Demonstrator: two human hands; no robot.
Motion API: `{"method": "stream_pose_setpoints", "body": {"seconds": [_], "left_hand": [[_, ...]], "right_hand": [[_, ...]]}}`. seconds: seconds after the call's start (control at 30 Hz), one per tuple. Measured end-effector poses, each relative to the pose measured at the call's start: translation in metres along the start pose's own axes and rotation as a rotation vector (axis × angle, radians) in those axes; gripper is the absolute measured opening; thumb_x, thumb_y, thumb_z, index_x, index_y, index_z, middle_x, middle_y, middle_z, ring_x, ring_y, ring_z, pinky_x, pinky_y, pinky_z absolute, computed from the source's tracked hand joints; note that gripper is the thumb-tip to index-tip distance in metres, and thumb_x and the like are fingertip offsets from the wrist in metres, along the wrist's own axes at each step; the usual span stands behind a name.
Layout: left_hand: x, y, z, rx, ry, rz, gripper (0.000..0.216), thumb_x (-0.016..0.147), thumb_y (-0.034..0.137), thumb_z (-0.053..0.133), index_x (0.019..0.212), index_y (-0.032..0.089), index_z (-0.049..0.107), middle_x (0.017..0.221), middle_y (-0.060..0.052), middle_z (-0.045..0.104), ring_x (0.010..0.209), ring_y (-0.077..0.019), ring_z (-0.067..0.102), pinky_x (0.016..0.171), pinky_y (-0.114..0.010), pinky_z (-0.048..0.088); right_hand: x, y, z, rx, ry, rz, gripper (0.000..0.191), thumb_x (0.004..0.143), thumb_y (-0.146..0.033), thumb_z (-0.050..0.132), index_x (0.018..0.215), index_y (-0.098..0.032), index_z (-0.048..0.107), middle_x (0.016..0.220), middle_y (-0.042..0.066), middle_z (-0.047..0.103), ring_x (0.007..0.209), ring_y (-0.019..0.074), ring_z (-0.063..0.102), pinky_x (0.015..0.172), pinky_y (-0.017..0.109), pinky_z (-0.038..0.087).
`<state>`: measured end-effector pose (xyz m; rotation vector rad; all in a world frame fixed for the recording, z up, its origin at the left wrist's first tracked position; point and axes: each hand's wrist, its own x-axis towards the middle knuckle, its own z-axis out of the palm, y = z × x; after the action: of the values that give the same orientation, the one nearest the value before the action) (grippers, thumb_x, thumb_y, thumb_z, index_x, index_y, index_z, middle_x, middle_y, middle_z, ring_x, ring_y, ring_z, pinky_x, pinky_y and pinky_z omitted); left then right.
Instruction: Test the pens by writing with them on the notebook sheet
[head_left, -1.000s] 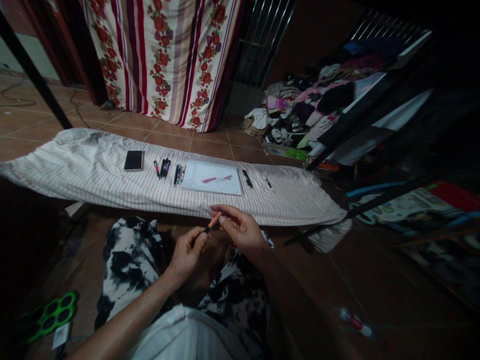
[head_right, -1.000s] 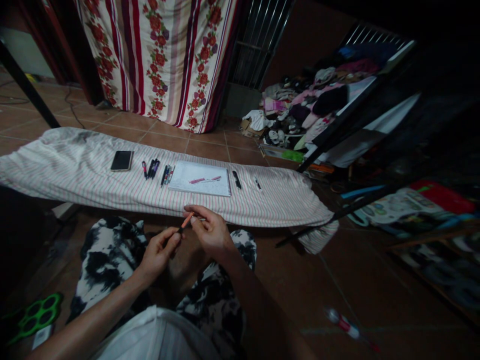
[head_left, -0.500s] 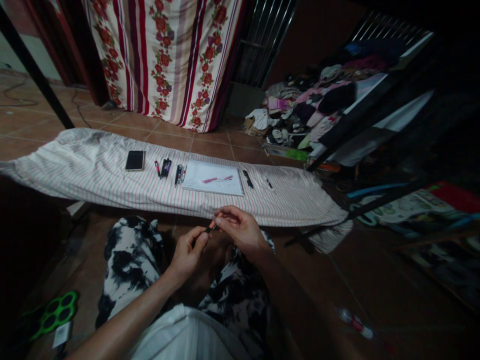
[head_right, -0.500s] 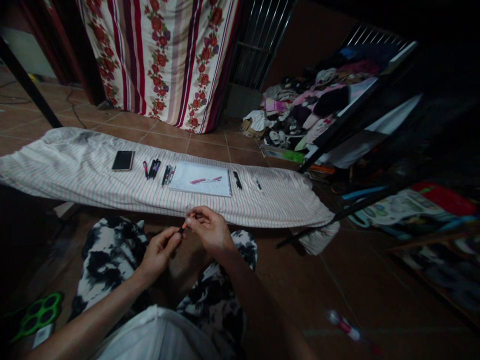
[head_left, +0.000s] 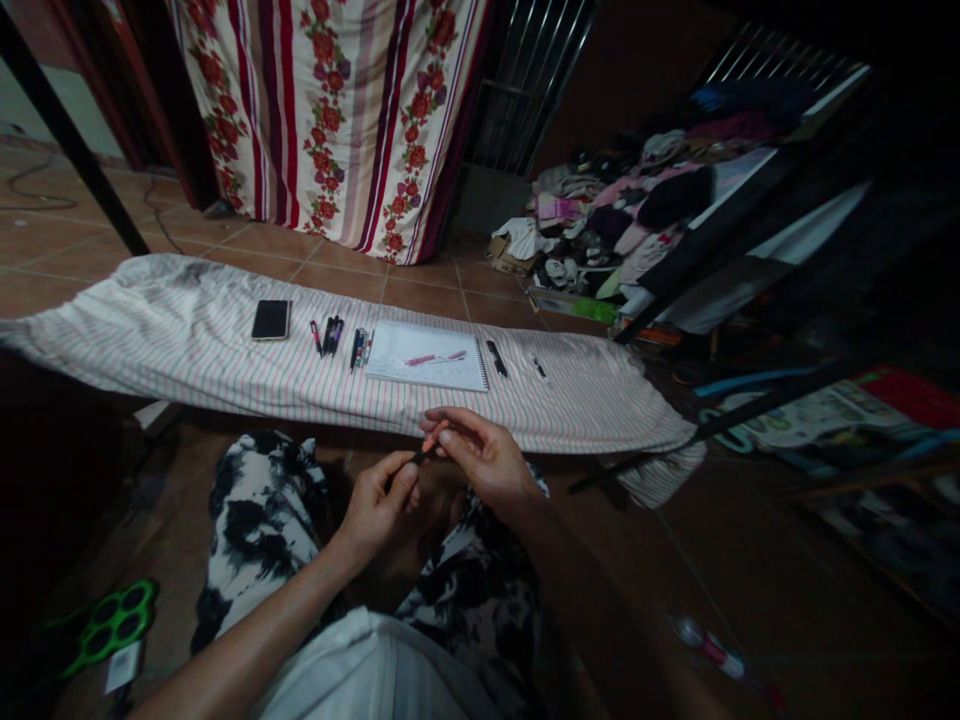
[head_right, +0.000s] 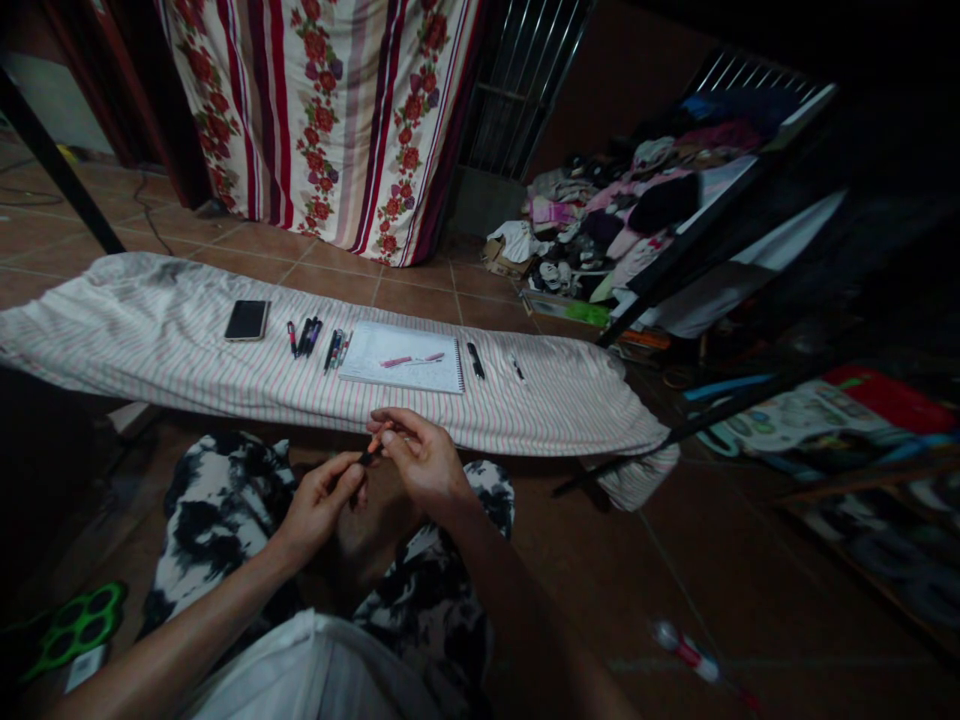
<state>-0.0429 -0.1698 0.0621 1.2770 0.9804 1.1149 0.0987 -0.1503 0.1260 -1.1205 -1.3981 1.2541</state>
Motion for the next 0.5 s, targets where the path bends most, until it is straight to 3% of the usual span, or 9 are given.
{"method": "stream_pose_setpoints", "body": {"seconds": [0.3, 0.5], "left_hand": [[-0.0008, -0.0046, -0.0007, -0.007, 0.0, 0.052, 0.043, 0.084, 0.039, 0.048, 0.119, 0.013, 0.052, 0.067, -0.001, 0.06, 0.064, -0.0134, 0.055, 0.065, -0.026, 0.043], [-0.0001, -0.0029, 0.0005, -0.035, 0.046, 0.049, 0.032, 0.082, 0.038, 0.051, 0.101, 0.013, 0.057, 0.087, -0.008, 0.065, 0.079, -0.0173, 0.06, 0.072, -0.028, 0.047]], "right_hand": [[0.002, -0.0022, -0.0011, 0.007, 0.055, 0.05, 0.031, 0.069, -0.035, 0.067, 0.093, -0.017, 0.061, 0.088, 0.006, 0.068, 0.083, 0.0168, 0.065, 0.079, 0.031, 0.051], [0.0041, -0.003, -0.0009, 0.007, 0.097, 0.024, 0.023, 0.067, -0.032, 0.068, 0.083, -0.018, 0.061, 0.076, 0.002, 0.064, 0.071, 0.014, 0.064, 0.068, 0.026, 0.051]]}}
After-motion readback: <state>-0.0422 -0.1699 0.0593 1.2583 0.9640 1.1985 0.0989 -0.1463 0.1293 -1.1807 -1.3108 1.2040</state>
